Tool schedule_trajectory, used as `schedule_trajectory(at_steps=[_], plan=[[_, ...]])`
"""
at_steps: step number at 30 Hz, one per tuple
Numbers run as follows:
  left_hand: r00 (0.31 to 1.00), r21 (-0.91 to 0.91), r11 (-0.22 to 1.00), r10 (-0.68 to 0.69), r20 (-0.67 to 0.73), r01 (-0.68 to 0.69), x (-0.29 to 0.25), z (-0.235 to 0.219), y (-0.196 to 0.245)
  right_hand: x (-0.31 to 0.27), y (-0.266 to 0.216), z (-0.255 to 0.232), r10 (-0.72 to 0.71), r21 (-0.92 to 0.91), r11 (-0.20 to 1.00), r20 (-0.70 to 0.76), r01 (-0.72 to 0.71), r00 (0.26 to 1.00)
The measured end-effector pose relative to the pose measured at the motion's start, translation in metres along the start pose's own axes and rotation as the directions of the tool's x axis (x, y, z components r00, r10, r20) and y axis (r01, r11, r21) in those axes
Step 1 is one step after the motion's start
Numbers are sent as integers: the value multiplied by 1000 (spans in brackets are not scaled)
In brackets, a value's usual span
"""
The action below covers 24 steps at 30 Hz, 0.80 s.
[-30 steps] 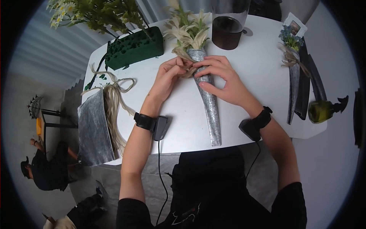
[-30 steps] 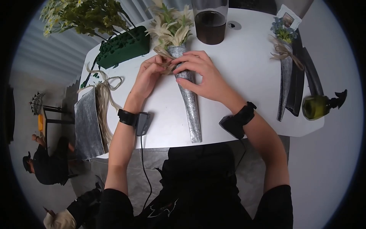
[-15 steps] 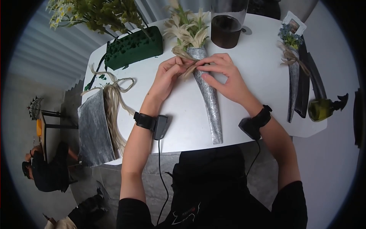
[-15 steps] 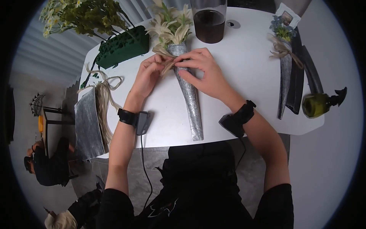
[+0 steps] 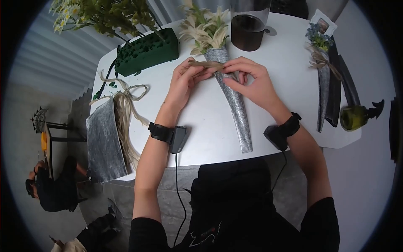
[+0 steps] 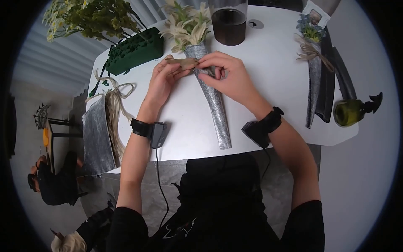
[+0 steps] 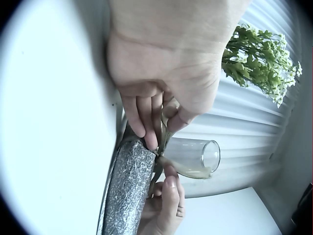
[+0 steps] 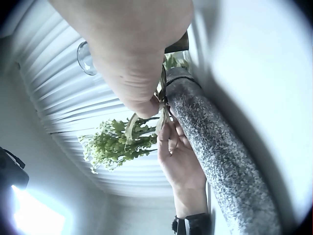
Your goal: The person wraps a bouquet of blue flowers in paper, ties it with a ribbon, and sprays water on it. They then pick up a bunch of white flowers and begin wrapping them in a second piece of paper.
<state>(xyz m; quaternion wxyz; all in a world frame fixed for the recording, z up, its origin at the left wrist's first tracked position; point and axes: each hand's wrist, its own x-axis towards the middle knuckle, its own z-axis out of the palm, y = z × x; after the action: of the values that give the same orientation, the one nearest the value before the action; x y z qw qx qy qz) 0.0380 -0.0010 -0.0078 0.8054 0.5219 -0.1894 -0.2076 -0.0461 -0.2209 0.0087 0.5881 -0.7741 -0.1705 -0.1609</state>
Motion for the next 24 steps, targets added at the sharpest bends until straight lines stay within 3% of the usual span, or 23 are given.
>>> schedule_trajectory(at_steps=[3, 9, 15, 17, 21, 23, 24], plan=[[999, 3, 999, -33, 32, 33, 0, 0, 3, 0, 4, 2, -50, -20, 998, 56, 51, 997], [995, -42, 998, -47, 90, 51, -3, 8, 8, 2, 12, 0, -65, -48, 997, 26, 66, 998], [998, 253, 967, -10, -55, 23, -3, 4, 13, 2, 10, 0, -22, -117, 993, 59, 29, 998], [985, 154, 985, 102, -141, -80, -4, 3, 12, 3, 9, -1, -39, -159, 986, 46, 46, 998], [963, 87, 986, 161, -214, -145, -1, -8, 16, 3, 7, 0, -54, -226, 973, -11, 50, 998], [919, 15, 957, 283, -275, -290, 0, -13, 18, 3, 9, -2, -35, -232, 972, -9, 32, 999], [919, 15, 957, 283, -273, -290, 0, -17, 19, 2, 10, -2, -15, -237, 971, -6, 13, 1000]])
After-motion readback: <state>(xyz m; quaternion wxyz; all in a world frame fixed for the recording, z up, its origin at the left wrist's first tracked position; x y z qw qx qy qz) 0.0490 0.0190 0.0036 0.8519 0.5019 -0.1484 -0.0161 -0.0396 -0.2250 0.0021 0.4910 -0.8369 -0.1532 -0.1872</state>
